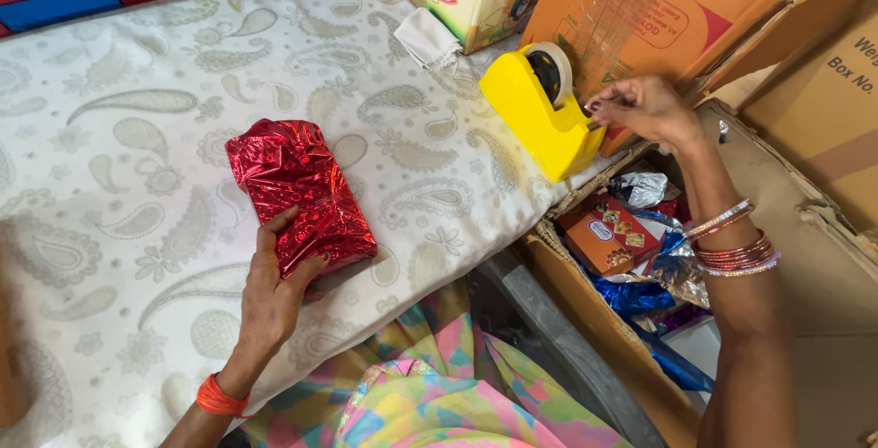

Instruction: The person wraps a small box with red metallic paper, folds the edges, and secures them with tape. They then place the wrapped box into a stack of similarly wrapped boxes. Finally, they pick up a wooden box half and wipe it with a white cloth.

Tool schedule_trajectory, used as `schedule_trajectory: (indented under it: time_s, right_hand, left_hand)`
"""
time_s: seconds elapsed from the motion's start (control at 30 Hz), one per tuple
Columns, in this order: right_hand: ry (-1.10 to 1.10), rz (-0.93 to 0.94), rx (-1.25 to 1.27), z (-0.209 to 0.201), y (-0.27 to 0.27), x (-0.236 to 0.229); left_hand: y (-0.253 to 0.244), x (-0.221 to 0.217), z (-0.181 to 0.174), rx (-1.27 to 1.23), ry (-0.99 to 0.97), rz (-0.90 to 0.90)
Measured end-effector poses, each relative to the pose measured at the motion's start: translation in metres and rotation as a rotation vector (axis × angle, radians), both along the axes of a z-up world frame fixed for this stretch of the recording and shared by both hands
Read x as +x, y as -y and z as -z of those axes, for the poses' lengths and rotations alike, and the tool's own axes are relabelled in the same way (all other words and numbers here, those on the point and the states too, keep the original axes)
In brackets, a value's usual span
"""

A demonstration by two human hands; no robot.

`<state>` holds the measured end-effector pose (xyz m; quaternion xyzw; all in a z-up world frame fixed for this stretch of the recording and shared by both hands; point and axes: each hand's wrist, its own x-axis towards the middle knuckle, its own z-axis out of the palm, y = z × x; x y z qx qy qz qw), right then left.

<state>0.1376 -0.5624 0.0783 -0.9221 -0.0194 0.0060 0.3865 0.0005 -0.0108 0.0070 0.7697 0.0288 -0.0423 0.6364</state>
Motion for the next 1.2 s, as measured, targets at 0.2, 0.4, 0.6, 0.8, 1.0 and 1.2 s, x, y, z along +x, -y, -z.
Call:
schedule_trajectory:
  time_s: [0.2, 0.4, 0.6, 0.8, 1.0, 1.2]
  right_hand:
    - [-0.122, 0.18, 0.033, -0.009, -0.001, -0.03]
    - [-0.066, 0.093, 0.261, 0.008, 0.005, -0.037]
    - [-0.036, 0.133, 0.338, 0.024, 0.014, -0.04]
    - [-0.012, 0.121, 0.421, 0.041, 0.021, -0.042]
    - [-0.02, 0.138, 0.409, 0.044, 0.015, -0.042]
    - [0.074, 0.04, 0.397, 0.058, 0.012, -0.035]
  left_hand:
    - [0.001, -0.001, -0.004, 0.003, -0.009, 0.008]
    - [0.0, -0.002, 0.0, 0.014, 0.01, 0.008]
    - [0.0, -0.001, 0.002, -0.028, -0.019, 0.002]
    - [-0.003, 0.002, 0.014, -0.058, 0.034, 0.025]
    - [0.001, 0.001, 0.003, -0.069, -0.03, 0.002]
    - [-0.001, 0.0, 0.011, -0.045, 0.018, 0.009]
